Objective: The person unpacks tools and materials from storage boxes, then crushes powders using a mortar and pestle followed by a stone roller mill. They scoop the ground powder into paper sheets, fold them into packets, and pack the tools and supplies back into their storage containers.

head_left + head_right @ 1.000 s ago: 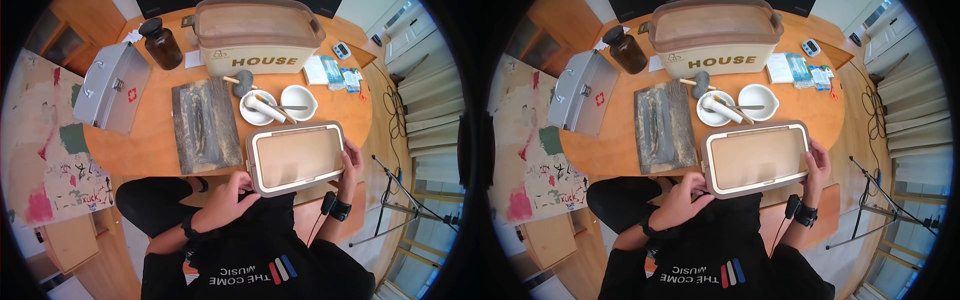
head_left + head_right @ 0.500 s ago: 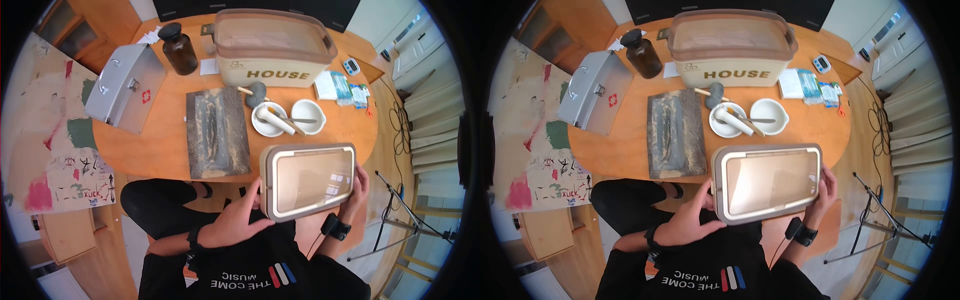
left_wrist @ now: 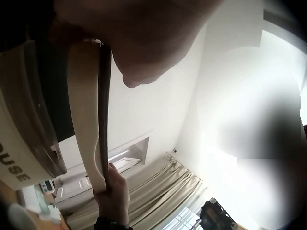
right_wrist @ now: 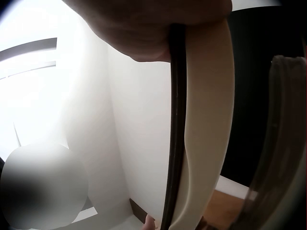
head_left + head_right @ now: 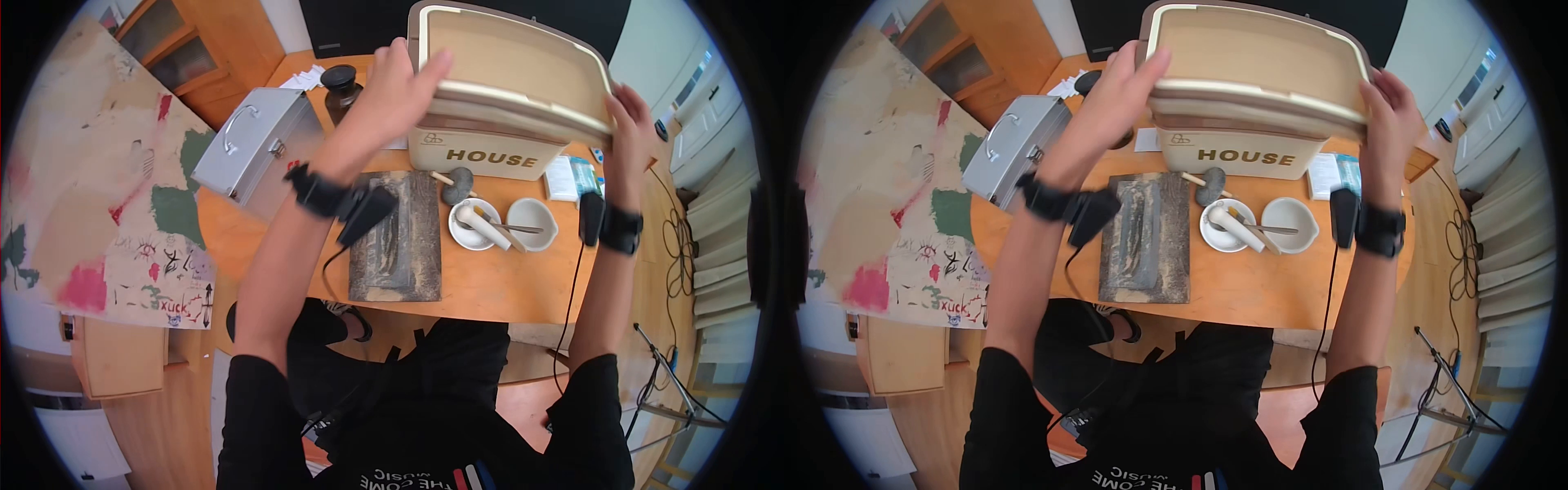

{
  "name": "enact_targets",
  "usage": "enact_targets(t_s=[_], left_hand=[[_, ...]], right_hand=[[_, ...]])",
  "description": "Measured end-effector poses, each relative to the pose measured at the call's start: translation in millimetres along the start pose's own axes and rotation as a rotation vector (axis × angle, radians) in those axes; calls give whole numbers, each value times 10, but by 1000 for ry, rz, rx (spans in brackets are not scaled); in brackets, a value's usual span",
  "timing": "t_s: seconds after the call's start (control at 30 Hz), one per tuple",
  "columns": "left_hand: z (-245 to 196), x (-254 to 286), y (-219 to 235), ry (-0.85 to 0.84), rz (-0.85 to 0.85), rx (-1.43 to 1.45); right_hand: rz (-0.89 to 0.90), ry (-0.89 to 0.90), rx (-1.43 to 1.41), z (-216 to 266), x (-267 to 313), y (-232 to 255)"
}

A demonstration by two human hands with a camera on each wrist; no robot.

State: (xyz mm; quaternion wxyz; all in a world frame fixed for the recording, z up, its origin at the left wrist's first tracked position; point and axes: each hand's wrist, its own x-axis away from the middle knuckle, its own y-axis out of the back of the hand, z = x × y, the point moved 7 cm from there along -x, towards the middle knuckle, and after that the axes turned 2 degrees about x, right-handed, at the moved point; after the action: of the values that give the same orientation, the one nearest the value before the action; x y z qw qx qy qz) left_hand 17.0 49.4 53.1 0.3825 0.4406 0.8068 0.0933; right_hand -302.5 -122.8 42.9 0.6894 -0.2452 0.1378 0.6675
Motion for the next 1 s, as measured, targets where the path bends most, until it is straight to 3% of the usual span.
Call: enact_targets(t_s=[0.13, 0.2, 0.33, 0.57, 0.67, 0.7, 0.73, 0.8, 0.83, 0.9, 1.0], left_hand=[[481, -373, -61, 111, 79, 1], [1076, -531, -287, 90, 163, -179], [1044, -334, -286, 194, 127, -128], [958, -257, -230, 140, 47, -348], [977, -217, -290, 136, 87, -243], [954, -124, -326, 233, 50, 37], [928, -56, -332, 324, 6, 310], [1023, -39, -314, 306, -135, 238], [1038, -29, -309, 258, -236, 191], [881, -15, -294, 168, -286, 197], [742, -3, -348, 242, -239, 181]], right_hand=[[104, -68, 137, -535, -474, -329], [117, -77, 184, -670, -504, -342], [134, -101, 251, -826, -450, -345], [165, -97, 263, -954, -385, -330], [167, -80, 296, -970, -362, -294], [169, -64, 321, -968, -362, -311], [146, -99, 342, -984, -338, -295], [176, -229, 338, -1227, -373, -184], [296, -311, 190, -1308, -361, -191], [248, -620, -224, -1267, -85, -316], [350, -465, -8, -1308, -199, -266]])
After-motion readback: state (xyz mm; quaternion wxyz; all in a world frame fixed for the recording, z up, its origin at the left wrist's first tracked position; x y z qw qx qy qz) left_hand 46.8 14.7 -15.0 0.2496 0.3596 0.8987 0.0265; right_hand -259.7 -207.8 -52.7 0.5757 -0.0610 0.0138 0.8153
